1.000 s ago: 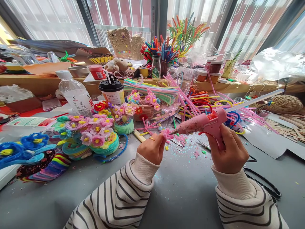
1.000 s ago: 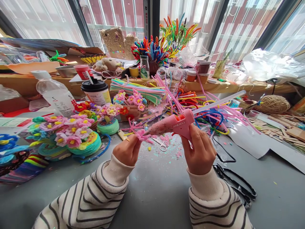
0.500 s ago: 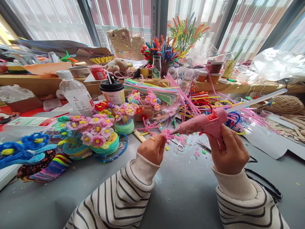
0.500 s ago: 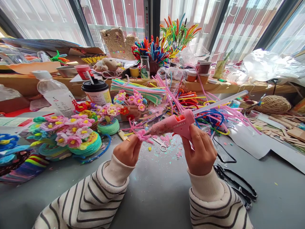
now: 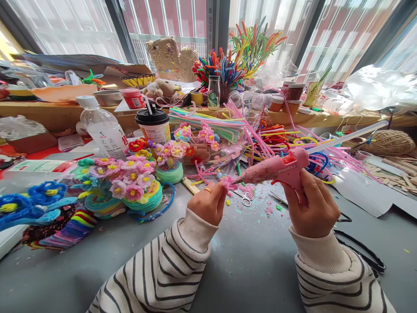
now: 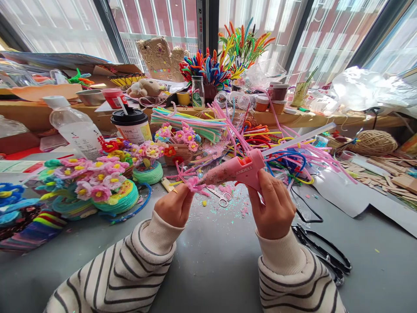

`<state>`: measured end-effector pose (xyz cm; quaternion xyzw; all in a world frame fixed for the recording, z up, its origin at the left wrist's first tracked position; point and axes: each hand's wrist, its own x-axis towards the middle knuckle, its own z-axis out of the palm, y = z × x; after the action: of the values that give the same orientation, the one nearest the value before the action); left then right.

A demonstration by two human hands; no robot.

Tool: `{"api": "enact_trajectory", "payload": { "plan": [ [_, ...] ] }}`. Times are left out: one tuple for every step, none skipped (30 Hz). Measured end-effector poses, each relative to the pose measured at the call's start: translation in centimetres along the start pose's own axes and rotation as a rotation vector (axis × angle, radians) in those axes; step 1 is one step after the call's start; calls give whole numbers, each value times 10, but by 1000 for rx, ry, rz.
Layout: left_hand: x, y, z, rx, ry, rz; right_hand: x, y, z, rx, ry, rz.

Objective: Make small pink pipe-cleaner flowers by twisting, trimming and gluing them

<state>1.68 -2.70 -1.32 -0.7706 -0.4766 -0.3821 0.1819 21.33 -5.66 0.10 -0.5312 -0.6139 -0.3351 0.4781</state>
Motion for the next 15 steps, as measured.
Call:
{"api": "enact_trajectory", "payload": {
  "plan": [
    [0, 0, 0, 1, -4, -2, 0, 0, 0, -1, 3, 1],
    [0, 0, 0, 2, -7, -4, 0, 0, 0, -1, 2, 3],
    [0, 0, 0, 1, -10, -7, 0, 0, 0, 0, -2, 2],
    [0, 0, 0, -2, -10, -8, 0, 0, 0, 1, 2, -3],
    [0, 0, 0, -8, -10, -7, 0, 0, 0, 3, 6, -9],
    [0, 0, 0, -16, -7, -5, 0, 0, 0, 6, 12, -16],
    [0, 0, 0, -23, -4, -3, 0, 1, 1, 9, 18, -21],
    [0, 0, 0, -28, 0, -1, 1, 1, 1, 10, 26, -24],
    [0, 0, 0, -32, 3, 0, 1, 1, 1, 11, 32, -26],
    [0, 0, 0, -34, 5, 0, 1, 1, 1, 11, 37, -28],
    [0, 0, 0, -34, 8, 0, 1, 1, 1, 10, 40, -30],
    [0, 0, 1, -35, 11, 0, 1, 1, 1, 8, 43, -34],
    [0, 0, 1, -35, 13, 1, 1, 1, 1, 6, 45, -37],
    [0, 0, 1, -35, 15, 2, 1, 1, 1, 4, 48, -41],
    [0, 0, 1, -34, 15, 2, 1, 1, 2, 2, 50, -43]
  ]
}}
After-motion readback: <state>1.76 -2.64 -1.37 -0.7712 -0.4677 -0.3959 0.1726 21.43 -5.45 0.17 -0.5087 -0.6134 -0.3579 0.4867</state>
